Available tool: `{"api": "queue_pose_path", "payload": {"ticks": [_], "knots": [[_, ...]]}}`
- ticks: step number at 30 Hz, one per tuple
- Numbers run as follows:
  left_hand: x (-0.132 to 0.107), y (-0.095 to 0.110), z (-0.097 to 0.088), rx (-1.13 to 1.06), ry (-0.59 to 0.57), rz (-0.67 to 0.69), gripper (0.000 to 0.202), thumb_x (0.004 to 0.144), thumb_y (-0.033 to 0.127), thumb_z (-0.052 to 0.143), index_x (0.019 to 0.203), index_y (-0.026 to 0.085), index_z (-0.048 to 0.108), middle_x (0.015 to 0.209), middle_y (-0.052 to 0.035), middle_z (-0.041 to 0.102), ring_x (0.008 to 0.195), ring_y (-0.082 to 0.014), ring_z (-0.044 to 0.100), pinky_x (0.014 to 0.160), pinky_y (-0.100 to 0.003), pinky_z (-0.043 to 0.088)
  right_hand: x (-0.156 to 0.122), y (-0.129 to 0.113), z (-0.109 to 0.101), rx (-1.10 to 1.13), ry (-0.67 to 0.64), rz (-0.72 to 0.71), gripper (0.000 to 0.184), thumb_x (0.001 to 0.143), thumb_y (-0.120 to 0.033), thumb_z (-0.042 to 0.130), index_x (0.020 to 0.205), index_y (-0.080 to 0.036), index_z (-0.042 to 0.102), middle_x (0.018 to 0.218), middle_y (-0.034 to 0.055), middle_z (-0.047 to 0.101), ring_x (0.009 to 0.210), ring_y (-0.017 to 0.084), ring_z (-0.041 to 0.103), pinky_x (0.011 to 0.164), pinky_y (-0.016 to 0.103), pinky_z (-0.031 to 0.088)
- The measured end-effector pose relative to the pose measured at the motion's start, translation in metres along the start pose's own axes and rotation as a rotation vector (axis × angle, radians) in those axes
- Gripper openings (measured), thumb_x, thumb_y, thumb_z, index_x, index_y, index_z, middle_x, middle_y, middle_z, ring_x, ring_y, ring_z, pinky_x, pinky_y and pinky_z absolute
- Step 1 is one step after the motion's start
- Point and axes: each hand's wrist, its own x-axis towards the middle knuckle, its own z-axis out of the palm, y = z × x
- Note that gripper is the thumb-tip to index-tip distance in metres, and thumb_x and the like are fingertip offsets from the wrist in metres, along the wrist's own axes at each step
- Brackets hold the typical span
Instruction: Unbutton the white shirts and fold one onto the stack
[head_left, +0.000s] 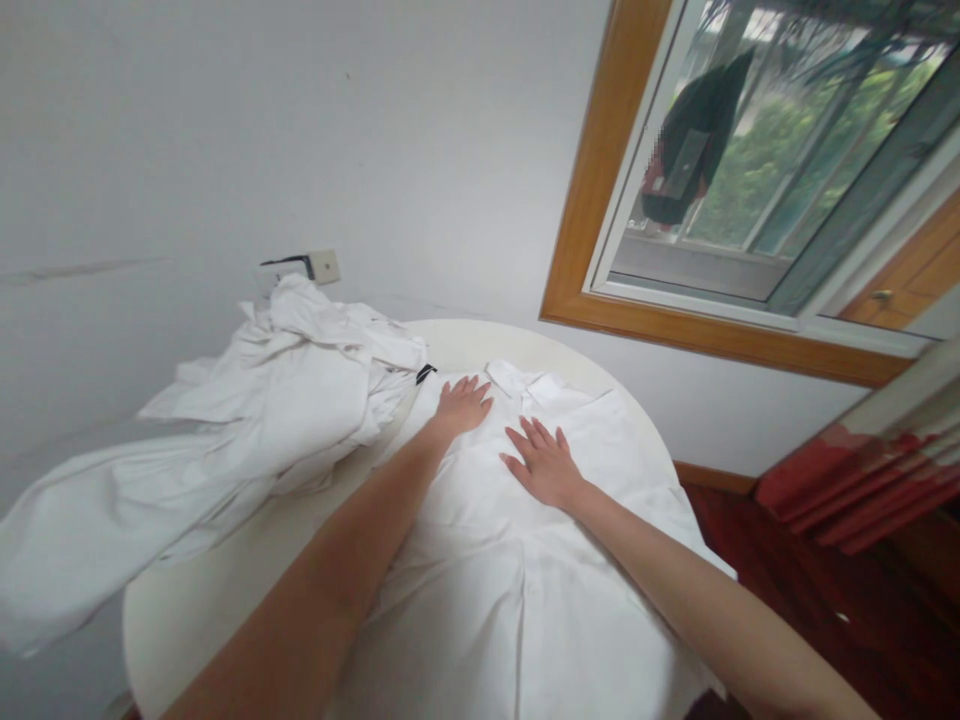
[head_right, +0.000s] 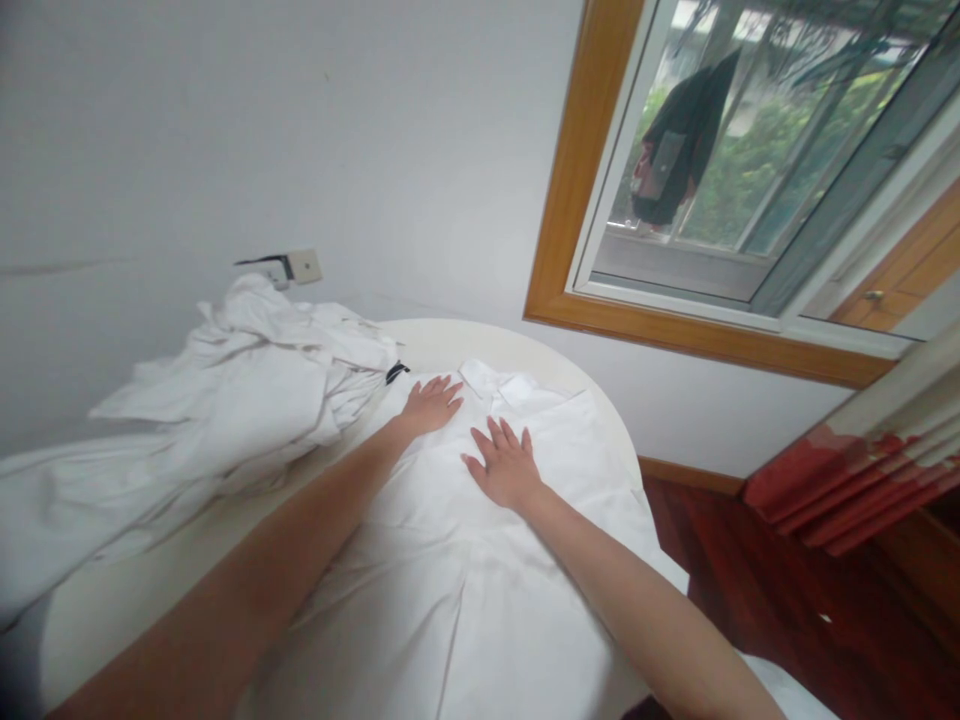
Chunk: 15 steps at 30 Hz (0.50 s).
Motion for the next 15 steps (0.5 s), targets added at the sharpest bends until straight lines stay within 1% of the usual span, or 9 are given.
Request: {"api": "queue_pose_path", "payload": {"ticks": [2, 3, 5, 6, 8, 10, 11, 13, 15], "knots": [[-0.006, -0.001, 0.000, 0.002, 0.025, 0.010, 0.055, 0.092, 0.045, 0.025, 0.142, 0.024, 0.038, 0.151, -0.0083, 0.031, 0.140, -0.0287, 0.026, 0.112, -0.056, 0.017, -0.003, -0.003, -0.005, -0.017, 0.005, -0.024, 0.061, 0.093, -0.060, 0.020, 0.144, -0.029, 0.033, 0.154, 0.0073, 0.025, 0.141, 0.028, 0.019, 0.109, 0.053, 0.018], [-0.009, -0.001, 0.000, 0.003, 0.039, 0.014, 0.055, 0.093, 0.045, 0.025, 0.142, 0.024, 0.039, 0.151, -0.0085, 0.031, 0.139, -0.0286, 0.027, 0.112, -0.055, 0.017, -0.002, -0.003, -0.009, -0.027, 0.010, -0.045, 0.060, 0.093, -0.060, 0.022, 0.142, -0.029, 0.036, 0.152, 0.0079, 0.029, 0.139, 0.029, 0.023, 0.107, 0.052, 0.022], [-0.012, -0.002, 0.001, 0.001, 0.058, 0.018, 0.055, 0.092, 0.044, 0.026, 0.141, 0.024, 0.040, 0.150, -0.0086, 0.033, 0.139, -0.0283, 0.028, 0.112, -0.054, 0.018, 0.006, 0.004, -0.018, -0.038, 0.025, -0.079, 0.057, 0.094, -0.059, 0.023, 0.136, -0.029, 0.045, 0.144, 0.0081, 0.043, 0.131, 0.028, 0.036, 0.102, 0.046, 0.031], [-0.013, -0.002, 0.002, -0.001, 0.066, 0.020, 0.054, 0.092, 0.044, 0.027, 0.141, 0.025, 0.041, 0.150, -0.0084, 0.034, 0.138, -0.0280, 0.029, 0.112, -0.053, 0.018, 0.013, 0.010, -0.023, -0.036, 0.036, -0.079, 0.053, 0.095, -0.056, 0.022, 0.132, -0.029, 0.050, 0.136, 0.0075, 0.051, 0.125, 0.026, 0.044, 0.098, 0.041, 0.035], [-0.013, -0.002, 0.002, -0.004, 0.073, 0.019, 0.054, 0.092, 0.044, 0.028, 0.140, 0.025, 0.042, 0.149, -0.0082, 0.035, 0.138, -0.0278, 0.029, 0.112, -0.053, 0.018, 0.033, 0.027, -0.031, -0.036, 0.066, 0.000, 0.048, 0.098, -0.045, 0.021, 0.128, -0.026, 0.053, 0.119, 0.0086, 0.062, 0.111, 0.022, 0.053, 0.092, 0.033, 0.038], [-0.012, -0.002, 0.002, -0.008, 0.071, 0.018, 0.054, 0.092, 0.044, 0.029, 0.140, 0.025, 0.042, 0.149, -0.0085, 0.035, 0.138, -0.0281, 0.029, 0.112, -0.053, 0.018, 0.057, 0.046, -0.036, -0.061, 0.109, 0.108, 0.041, 0.098, -0.034, 0.027, 0.128, -0.023, 0.053, 0.112, 0.0090, 0.063, 0.104, 0.020, 0.056, 0.086, 0.028, 0.039], [-0.012, -0.002, 0.002, -0.011, 0.071, 0.018, 0.054, 0.092, 0.045, 0.029, 0.140, 0.024, 0.042, 0.149, -0.0088, 0.036, 0.138, -0.0283, 0.030, 0.111, -0.054, 0.018, 0.068, 0.056, -0.037, -0.079, 0.108, 0.138, 0.039, 0.097, -0.030, 0.030, 0.127, -0.023, 0.054, 0.110, 0.0088, 0.064, 0.102, 0.020, 0.057, 0.083, 0.027, 0.040], [-0.012, -0.002, 0.002, -0.016, 0.076, 0.016, 0.054, 0.092, 0.044, 0.029, 0.139, 0.024, 0.043, 0.149, -0.0091, 0.036, 0.138, -0.0284, 0.030, 0.111, -0.054, 0.019, 0.089, 0.071, -0.038, -0.123, 0.105, 0.143, 0.038, 0.095, -0.026, 0.034, 0.127, -0.025, 0.055, 0.108, 0.0086, 0.063, 0.101, 0.020, 0.057, 0.082, 0.026, 0.039], [-0.013, -0.002, 0.002, -0.018, 0.088, 0.018, 0.053, 0.092, 0.044, 0.030, 0.139, 0.024, 0.044, 0.148, -0.0091, 0.036, 0.137, -0.0284, 0.031, 0.111, -0.054, 0.019, 0.104, 0.080, -0.039, -0.197, 0.102, 0.089, 0.038, 0.094, -0.026, 0.036, 0.127, -0.027, 0.055, 0.109, 0.0087, 0.062, 0.103, 0.021, 0.055, 0.082, 0.027, 0.039]]}}
